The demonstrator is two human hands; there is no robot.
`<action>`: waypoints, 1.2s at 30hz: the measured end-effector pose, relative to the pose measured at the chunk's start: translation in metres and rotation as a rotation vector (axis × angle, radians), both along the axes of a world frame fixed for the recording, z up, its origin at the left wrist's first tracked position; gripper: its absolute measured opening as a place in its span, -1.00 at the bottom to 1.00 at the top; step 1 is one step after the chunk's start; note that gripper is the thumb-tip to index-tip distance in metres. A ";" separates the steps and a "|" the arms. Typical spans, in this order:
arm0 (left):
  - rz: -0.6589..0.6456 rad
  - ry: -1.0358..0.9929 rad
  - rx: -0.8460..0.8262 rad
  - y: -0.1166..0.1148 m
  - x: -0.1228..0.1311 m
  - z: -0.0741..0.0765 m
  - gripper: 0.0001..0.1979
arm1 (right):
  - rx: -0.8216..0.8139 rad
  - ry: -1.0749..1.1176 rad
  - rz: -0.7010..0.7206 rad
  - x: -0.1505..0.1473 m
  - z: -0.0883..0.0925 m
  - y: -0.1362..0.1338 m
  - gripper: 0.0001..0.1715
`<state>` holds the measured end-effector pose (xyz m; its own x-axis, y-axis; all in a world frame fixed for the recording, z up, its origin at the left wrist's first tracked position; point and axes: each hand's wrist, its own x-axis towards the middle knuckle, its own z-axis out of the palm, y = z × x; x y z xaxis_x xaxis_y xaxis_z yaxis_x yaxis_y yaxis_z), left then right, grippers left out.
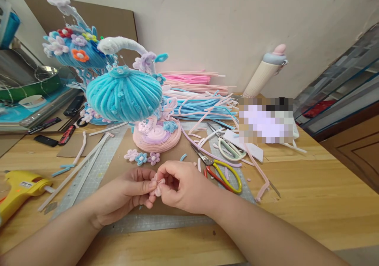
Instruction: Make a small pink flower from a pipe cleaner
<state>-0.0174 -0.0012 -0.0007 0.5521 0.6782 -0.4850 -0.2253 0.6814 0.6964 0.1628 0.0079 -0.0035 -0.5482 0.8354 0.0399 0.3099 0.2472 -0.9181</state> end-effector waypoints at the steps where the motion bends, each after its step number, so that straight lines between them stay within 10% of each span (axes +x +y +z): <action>1: 0.007 -0.008 -0.001 0.000 0.000 0.000 -0.86 | 0.006 0.001 -0.001 0.000 0.000 0.000 -0.86; 15: 0.061 -0.027 0.015 -0.001 0.003 0.001 -0.88 | 0.060 0.000 -0.075 -0.005 -0.003 -0.001 -0.92; 21: 0.243 -0.009 0.107 0.002 0.003 0.004 -0.89 | -0.191 0.260 -0.181 -0.007 -0.001 0.000 -0.81; 36: 0.186 0.249 0.504 -0.001 0.009 0.005 -0.92 | -0.657 0.434 -0.152 -0.009 0.001 0.002 -0.76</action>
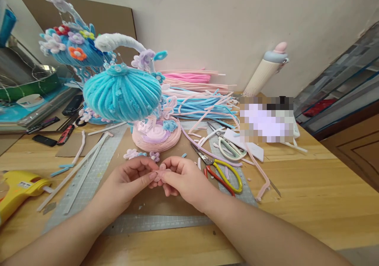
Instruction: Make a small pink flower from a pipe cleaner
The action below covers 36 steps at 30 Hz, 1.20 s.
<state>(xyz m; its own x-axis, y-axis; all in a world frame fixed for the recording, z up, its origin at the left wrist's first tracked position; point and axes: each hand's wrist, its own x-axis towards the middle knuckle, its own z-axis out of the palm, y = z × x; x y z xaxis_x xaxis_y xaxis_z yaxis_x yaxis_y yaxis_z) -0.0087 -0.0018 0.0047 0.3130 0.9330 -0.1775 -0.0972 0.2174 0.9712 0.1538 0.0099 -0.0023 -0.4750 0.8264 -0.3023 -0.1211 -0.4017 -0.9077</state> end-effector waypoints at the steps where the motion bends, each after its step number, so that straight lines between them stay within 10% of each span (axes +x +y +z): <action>1: -0.011 0.038 0.027 -0.001 0.000 0.001 -0.93 | -0.034 0.038 -0.006 0.000 0.000 0.000 -0.78; 8: 0.059 0.314 0.288 -0.004 -0.001 0.003 -0.95 | -0.363 0.315 0.082 0.006 0.004 0.004 -0.84; 36: 0.128 0.563 0.523 -0.011 0.003 -0.006 -0.94 | -0.101 0.242 -0.099 -0.003 -0.007 -0.006 -0.81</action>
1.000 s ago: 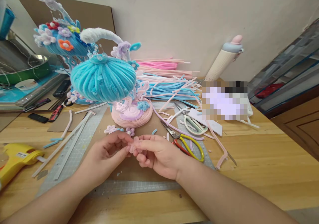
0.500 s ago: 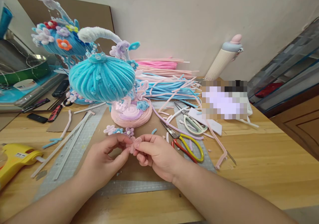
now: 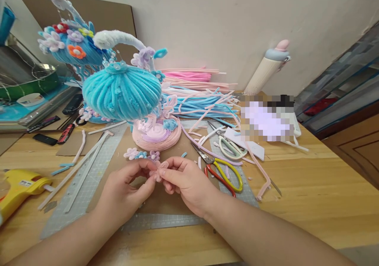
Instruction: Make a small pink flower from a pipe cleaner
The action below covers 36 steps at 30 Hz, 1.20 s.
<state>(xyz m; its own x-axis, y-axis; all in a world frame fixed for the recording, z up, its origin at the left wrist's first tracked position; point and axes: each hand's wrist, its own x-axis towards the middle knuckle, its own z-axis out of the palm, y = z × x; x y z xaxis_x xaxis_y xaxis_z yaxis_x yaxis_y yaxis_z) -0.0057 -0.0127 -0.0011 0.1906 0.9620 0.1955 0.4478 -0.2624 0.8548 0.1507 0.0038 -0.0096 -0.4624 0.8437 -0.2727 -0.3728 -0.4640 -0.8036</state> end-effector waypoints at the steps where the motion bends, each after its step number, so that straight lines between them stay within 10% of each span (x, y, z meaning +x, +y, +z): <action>1: 0.003 0.006 0.003 0.000 0.000 0.000 -0.94 | 0.005 -0.006 0.000 0.000 0.000 0.000 -0.82; 10: -0.145 0.153 0.090 0.004 -0.009 0.005 -0.88 | 0.040 -0.237 0.247 0.009 0.008 0.009 -0.88; 21: -0.153 0.141 0.052 0.005 -0.010 0.006 -0.93 | 0.147 -0.293 0.184 0.007 0.013 0.007 -0.83; 36: -0.097 -0.519 -0.599 0.014 -0.002 0.003 -0.84 | 0.055 -0.157 0.067 0.005 0.004 0.006 -0.79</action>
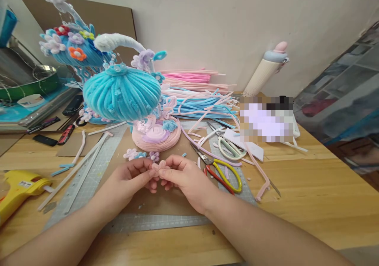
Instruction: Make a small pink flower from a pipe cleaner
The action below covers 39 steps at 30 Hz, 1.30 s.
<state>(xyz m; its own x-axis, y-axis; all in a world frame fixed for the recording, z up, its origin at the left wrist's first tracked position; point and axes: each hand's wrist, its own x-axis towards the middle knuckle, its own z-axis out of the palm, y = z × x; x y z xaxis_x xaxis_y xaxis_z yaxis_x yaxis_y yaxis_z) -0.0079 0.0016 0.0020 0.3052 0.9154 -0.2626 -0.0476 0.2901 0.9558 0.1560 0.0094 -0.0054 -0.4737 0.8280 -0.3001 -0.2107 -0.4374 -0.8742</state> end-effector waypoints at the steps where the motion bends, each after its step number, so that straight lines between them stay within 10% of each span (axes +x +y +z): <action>1: 0.007 0.023 0.004 0.000 0.000 0.000 -0.85 | 0.006 -0.045 0.021 0.000 0.001 0.000 -0.80; 16: 0.024 -0.134 -0.284 -0.001 0.002 0.001 -0.93 | 0.282 -0.296 -0.053 -0.008 0.002 -0.005 -0.66; 27: 0.057 0.303 0.435 -0.012 0.003 -0.001 -0.94 | -0.090 0.073 -0.004 -0.001 -0.001 -0.001 -0.81; 39: 0.007 0.271 0.376 -0.007 0.003 -0.003 -0.97 | -0.081 0.033 -0.015 -0.002 -0.002 -0.002 -0.72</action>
<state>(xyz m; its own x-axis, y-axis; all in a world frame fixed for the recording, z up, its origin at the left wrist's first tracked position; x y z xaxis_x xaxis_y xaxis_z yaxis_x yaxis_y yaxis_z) -0.0052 -0.0056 -0.0014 0.2649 0.9641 0.0181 0.2180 -0.0782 0.9728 0.1538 0.0074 -0.0076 -0.4722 0.8086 -0.3511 -0.2461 -0.5034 -0.8283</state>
